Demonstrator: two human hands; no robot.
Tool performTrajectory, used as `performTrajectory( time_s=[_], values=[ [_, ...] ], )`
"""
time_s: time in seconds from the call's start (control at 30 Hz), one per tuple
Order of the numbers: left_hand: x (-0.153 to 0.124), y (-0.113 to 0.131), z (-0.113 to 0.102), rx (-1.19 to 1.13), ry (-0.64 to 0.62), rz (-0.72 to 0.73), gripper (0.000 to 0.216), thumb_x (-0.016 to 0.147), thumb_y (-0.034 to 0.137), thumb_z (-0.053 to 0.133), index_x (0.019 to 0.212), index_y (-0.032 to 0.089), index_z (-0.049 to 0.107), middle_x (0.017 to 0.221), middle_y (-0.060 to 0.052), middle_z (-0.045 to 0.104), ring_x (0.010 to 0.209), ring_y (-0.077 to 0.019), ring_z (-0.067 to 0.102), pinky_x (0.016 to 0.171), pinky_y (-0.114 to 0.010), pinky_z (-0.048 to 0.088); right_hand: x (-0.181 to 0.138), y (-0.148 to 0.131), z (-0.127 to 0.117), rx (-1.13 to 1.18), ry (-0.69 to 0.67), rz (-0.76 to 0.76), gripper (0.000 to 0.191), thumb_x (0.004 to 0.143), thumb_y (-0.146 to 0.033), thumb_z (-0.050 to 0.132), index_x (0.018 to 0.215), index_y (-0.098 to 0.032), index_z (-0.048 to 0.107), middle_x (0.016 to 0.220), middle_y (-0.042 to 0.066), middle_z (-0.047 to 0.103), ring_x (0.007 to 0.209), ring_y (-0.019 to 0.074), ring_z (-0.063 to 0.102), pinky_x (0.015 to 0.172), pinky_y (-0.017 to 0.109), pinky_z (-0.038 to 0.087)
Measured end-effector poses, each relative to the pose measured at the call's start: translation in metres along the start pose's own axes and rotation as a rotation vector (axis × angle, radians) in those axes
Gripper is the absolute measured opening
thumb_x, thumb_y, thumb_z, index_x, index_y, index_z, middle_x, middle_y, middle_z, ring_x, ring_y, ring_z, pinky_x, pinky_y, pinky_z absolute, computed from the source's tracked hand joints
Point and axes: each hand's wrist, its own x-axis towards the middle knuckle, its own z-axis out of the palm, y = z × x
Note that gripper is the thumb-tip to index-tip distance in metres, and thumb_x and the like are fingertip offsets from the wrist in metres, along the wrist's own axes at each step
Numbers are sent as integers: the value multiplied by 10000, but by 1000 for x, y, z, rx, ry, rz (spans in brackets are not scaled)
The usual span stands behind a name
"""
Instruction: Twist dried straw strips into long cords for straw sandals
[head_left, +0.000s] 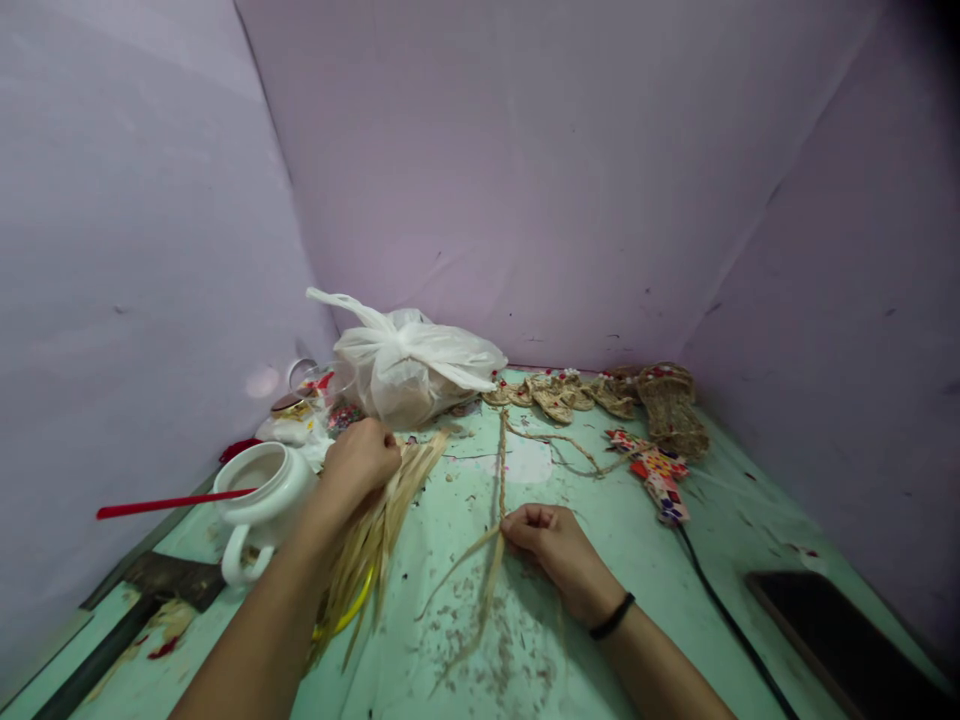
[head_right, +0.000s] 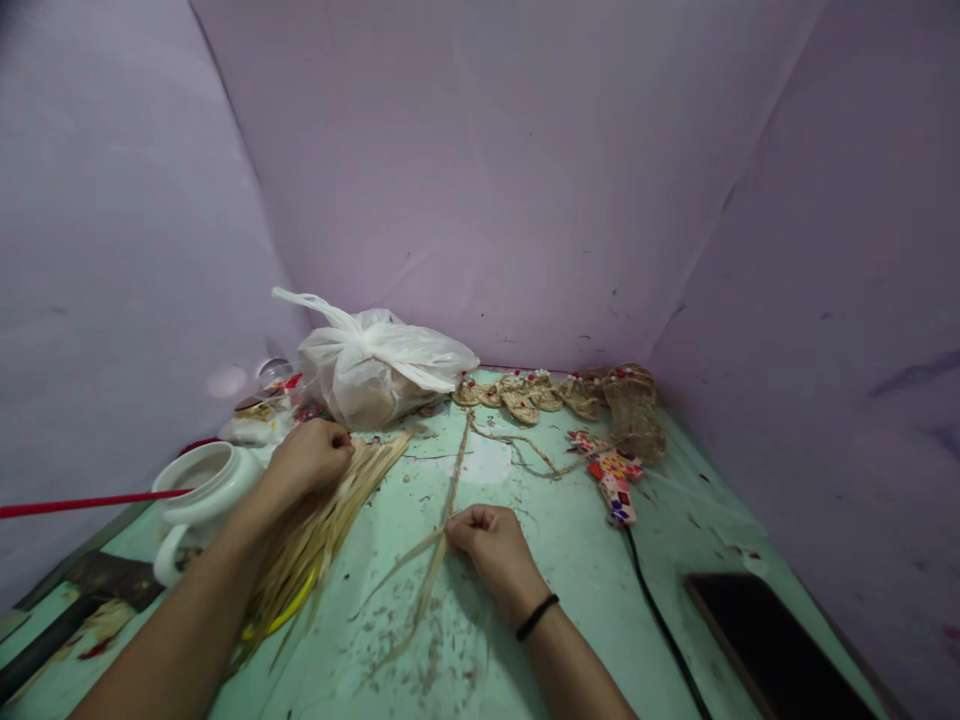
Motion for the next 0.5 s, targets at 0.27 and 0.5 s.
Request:
performTrajectory(
  time_s=[0.27,0.5],
  values=[
    [6,-5,7,-78,-1,39,187,602,213,426,601,159,605,647,-70,601,601,-166,521,507,-232,282,1,1,0,-2,-3,7,167,559,-274,598,531,-118,545,406,-38,416,359,35,286,378,199,171],
    [5,-6,-9,-388,116,45,139,601,244,437,566,144,528,560,-16,508,560,-126,454,508,-217,288,0,-2,0,10,-13,9,176,550,-282,602,523,-120,538,407,-36,423,359,37,284,386,206,170]
  ],
)
